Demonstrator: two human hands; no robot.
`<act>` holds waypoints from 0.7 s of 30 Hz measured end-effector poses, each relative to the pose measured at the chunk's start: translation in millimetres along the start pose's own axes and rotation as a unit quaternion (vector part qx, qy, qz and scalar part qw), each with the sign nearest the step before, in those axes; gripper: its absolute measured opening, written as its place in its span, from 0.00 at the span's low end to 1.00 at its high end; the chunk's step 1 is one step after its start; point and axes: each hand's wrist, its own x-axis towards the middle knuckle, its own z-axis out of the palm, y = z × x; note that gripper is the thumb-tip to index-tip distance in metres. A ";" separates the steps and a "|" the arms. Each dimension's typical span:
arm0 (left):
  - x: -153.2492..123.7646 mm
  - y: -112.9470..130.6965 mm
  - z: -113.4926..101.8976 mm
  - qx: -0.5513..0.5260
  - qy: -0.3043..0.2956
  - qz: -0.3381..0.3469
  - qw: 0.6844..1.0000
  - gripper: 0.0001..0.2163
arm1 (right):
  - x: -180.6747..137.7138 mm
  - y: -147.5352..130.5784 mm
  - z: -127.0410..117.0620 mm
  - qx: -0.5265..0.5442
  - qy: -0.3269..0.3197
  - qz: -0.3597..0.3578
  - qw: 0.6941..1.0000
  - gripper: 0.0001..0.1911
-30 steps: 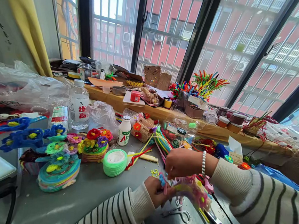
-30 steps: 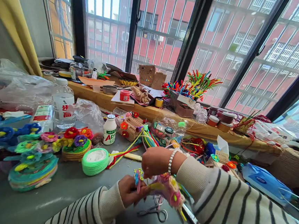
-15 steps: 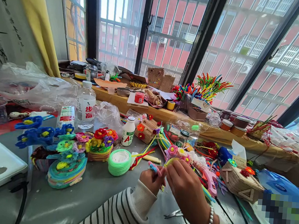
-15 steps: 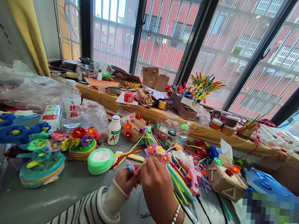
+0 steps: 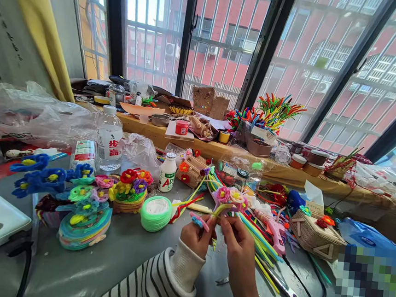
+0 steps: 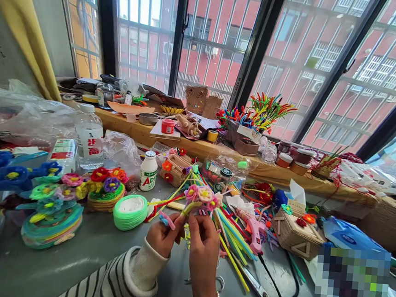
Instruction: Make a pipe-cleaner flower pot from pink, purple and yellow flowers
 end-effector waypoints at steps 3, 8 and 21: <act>-0.2 -2.4 -0.5 -0.020 -0.002 -0.016 1.000 0.15 | 0.9 3.0 1.4 0.101 -0.029 0.058 0.993 0.10; -0.6 -2.3 1.0 -0.077 -0.019 -0.045 0.996 0.17 | 1.0 6.2 -1.3 0.145 -0.043 0.083 0.985 0.11; 0.9 3.4 0.7 -0.112 -0.040 -0.088 0.989 0.19 | 10.5 3.0 -19.9 0.020 -0.141 0.008 0.990 0.11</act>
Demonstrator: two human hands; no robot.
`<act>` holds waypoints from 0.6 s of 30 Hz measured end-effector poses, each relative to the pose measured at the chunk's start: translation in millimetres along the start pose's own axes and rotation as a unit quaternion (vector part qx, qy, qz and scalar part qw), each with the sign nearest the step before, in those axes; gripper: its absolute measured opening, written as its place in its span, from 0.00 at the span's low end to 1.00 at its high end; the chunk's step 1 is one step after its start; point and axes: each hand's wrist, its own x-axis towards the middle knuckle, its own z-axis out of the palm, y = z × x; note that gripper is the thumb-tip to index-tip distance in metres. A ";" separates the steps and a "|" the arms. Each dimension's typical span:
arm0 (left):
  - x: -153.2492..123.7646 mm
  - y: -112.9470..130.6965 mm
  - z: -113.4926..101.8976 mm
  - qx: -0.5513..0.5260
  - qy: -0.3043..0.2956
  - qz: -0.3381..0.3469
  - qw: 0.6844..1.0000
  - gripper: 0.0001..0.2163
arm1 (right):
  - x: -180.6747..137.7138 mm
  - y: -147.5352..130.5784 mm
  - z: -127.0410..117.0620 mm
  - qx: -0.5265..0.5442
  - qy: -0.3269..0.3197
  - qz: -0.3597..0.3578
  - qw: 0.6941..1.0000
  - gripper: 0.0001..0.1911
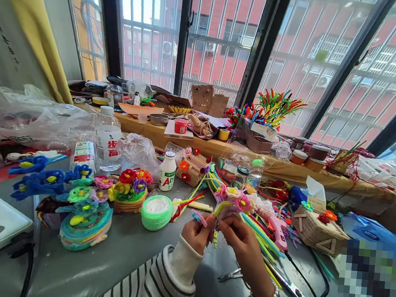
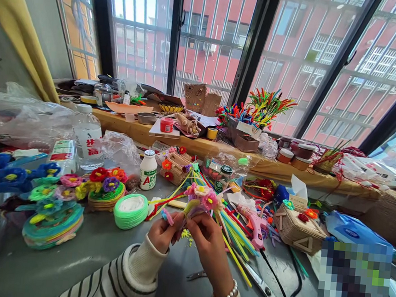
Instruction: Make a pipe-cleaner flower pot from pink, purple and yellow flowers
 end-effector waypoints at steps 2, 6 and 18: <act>-0.5 -0.3 0.6 0.005 -0.008 0.008 1.000 0.19 | 0.2 -0.3 -2.9 0.004 -0.010 0.006 1.000 0.11; -1.7 0.6 0.8 0.021 -0.016 0.020 0.999 0.19 | -0.9 1.5 -3.6 0.065 0.001 0.059 0.996 0.12; 1.6 1.7 4.0 -0.263 -0.220 -0.198 0.918 0.21 | -2.1 11.6 -3.6 0.192 -0.021 0.052 0.980 0.08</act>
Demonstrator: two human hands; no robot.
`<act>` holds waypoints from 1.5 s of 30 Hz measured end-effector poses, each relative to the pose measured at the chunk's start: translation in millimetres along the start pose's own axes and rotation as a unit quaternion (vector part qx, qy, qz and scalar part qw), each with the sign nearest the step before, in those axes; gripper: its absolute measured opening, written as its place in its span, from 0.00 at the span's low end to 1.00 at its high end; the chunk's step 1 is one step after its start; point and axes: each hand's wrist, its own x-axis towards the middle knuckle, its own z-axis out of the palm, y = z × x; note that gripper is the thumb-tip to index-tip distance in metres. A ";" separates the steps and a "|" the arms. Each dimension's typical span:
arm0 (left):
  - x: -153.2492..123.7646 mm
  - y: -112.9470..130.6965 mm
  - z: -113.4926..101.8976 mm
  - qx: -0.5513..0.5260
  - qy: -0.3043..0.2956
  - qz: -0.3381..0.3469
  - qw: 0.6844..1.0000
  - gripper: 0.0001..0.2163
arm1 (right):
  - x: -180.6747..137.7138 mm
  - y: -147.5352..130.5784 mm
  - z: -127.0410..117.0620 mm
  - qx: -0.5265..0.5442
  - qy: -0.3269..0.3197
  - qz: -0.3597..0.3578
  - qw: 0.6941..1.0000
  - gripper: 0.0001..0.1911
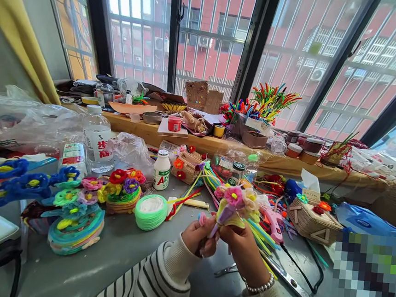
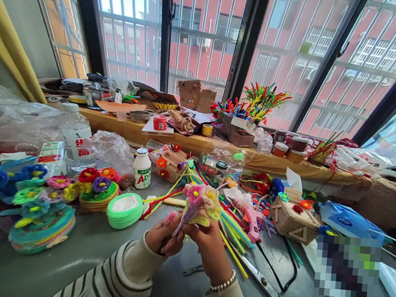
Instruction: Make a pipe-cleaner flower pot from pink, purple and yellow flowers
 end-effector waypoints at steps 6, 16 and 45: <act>0.5 0.9 -3.5 -0.111 -0.106 -0.078 0.985 0.18 | -1.5 -3.0 -1.4 -0.004 -0.020 -0.030 0.999 0.06; 0.7 3.7 -5.6 -0.144 -0.127 -0.145 0.971 0.17 | -1.9 5.8 -7.7 -0.154 0.048 -0.064 0.985 0.10; -8.6 13.1 -2.9 0.204 -0.013 -0.041 0.978 0.16 | -2.3 -9.5 -17.3 -0.222 0.010 -0.075 0.972 0.11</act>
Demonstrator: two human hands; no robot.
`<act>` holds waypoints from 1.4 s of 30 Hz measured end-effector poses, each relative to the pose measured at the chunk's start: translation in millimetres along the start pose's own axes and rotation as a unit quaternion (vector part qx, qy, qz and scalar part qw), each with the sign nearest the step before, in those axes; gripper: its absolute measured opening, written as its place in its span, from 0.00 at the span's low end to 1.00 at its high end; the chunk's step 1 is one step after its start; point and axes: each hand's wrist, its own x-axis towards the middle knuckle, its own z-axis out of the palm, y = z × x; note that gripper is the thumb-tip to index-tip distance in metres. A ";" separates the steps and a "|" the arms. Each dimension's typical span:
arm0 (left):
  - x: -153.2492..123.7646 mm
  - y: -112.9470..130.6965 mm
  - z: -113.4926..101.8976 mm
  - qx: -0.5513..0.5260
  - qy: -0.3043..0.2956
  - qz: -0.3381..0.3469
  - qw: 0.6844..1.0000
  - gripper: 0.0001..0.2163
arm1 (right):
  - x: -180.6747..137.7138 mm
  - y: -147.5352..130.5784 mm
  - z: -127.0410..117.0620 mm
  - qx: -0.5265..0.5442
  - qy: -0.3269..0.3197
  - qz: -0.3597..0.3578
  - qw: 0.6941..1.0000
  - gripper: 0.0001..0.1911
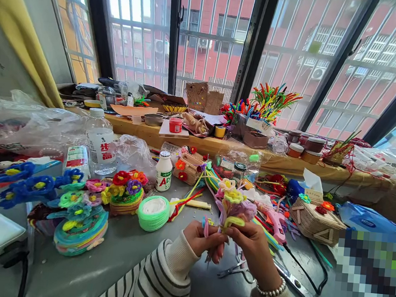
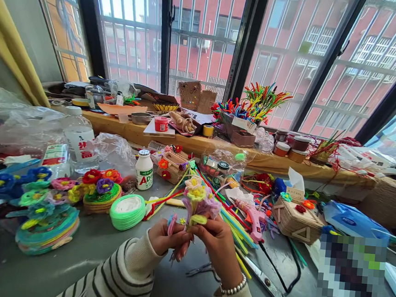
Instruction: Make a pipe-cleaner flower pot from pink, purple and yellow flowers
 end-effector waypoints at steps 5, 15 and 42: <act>1.1 -5.1 -2.5 0.005 -0.001 0.005 1.000 0.16 | -1.2 3.1 1.5 -0.007 0.009 0.002 1.000 0.11; 1.0 -2.1 -0.3 -0.013 0.005 0.022 1.000 0.16 | 0.0 -0.4 5.8 0.020 0.015 -0.002 1.000 0.13; -0.9 1.3 5.5 -0.032 0.043 0.047 0.997 0.16 | -5.6 8.2 17.8 0.173 -0.050 0.071 0.981 0.15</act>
